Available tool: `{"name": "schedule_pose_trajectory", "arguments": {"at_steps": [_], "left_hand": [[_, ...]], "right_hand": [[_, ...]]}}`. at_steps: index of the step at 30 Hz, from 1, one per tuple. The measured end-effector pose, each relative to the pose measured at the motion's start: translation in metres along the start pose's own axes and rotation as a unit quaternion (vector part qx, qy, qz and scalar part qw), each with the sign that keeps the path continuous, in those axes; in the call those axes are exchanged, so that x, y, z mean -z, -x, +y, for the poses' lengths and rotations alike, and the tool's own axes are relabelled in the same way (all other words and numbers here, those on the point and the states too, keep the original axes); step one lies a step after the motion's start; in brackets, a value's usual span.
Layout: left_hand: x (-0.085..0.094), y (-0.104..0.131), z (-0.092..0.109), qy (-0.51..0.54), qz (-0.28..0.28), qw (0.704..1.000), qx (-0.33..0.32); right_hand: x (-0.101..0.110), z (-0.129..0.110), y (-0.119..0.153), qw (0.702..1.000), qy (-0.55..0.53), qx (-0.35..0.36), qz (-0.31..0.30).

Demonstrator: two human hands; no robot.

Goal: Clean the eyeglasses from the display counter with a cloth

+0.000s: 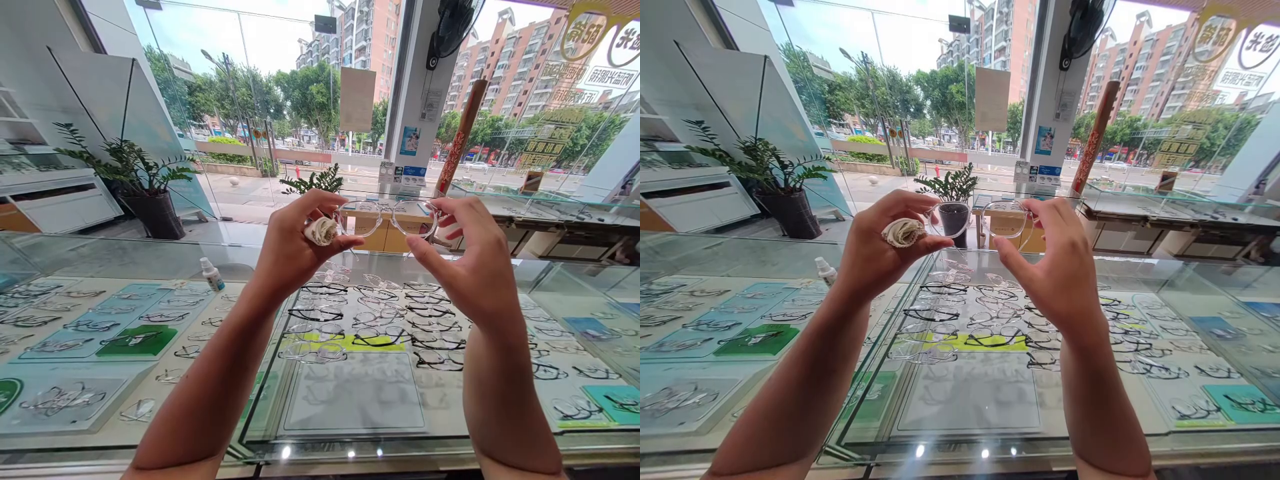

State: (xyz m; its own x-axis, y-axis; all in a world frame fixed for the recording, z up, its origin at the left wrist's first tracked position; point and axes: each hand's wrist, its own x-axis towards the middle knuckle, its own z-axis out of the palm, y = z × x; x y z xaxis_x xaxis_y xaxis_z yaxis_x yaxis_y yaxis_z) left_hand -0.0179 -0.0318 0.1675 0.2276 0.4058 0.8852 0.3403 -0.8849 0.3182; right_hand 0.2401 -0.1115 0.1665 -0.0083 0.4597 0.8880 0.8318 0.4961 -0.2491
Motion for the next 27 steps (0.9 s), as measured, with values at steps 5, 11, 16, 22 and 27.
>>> {"name": "schedule_pose_trajectory", "arguments": {"at_steps": [5, 11, 16, 22, 27], "left_hand": [[-0.0006, 0.0002, 0.0020, 0.005, 0.011, 1.000, 0.000], [-0.0001, 0.0008, 0.0049, -0.003, 0.016, 1.000, -0.004], [-0.0009, 0.0017, 0.0074, -0.012, 0.025, 1.000, -0.004], [-0.0014, 0.0027, 0.0090, -0.009, 0.028, 1.000, -0.007], [-0.0020, 0.0031, 0.0101, -0.009, 0.024, 1.000, -0.004]], "right_hand": [[-0.0010, 0.0016, 0.0000, 1.000, -0.003, -0.005, -0.008], [-0.0023, 0.0038, -0.0003, 1.000, -0.002, -0.009, -0.023], [-0.0035, 0.0034, 0.0006, 0.999, -0.004, -0.017, -0.033], [-0.0047, 0.0036, 0.0007, 0.999, -0.009, -0.024, -0.045], [-0.0049, 0.0043, 0.0008, 0.998, -0.011, -0.031, -0.053]]}}
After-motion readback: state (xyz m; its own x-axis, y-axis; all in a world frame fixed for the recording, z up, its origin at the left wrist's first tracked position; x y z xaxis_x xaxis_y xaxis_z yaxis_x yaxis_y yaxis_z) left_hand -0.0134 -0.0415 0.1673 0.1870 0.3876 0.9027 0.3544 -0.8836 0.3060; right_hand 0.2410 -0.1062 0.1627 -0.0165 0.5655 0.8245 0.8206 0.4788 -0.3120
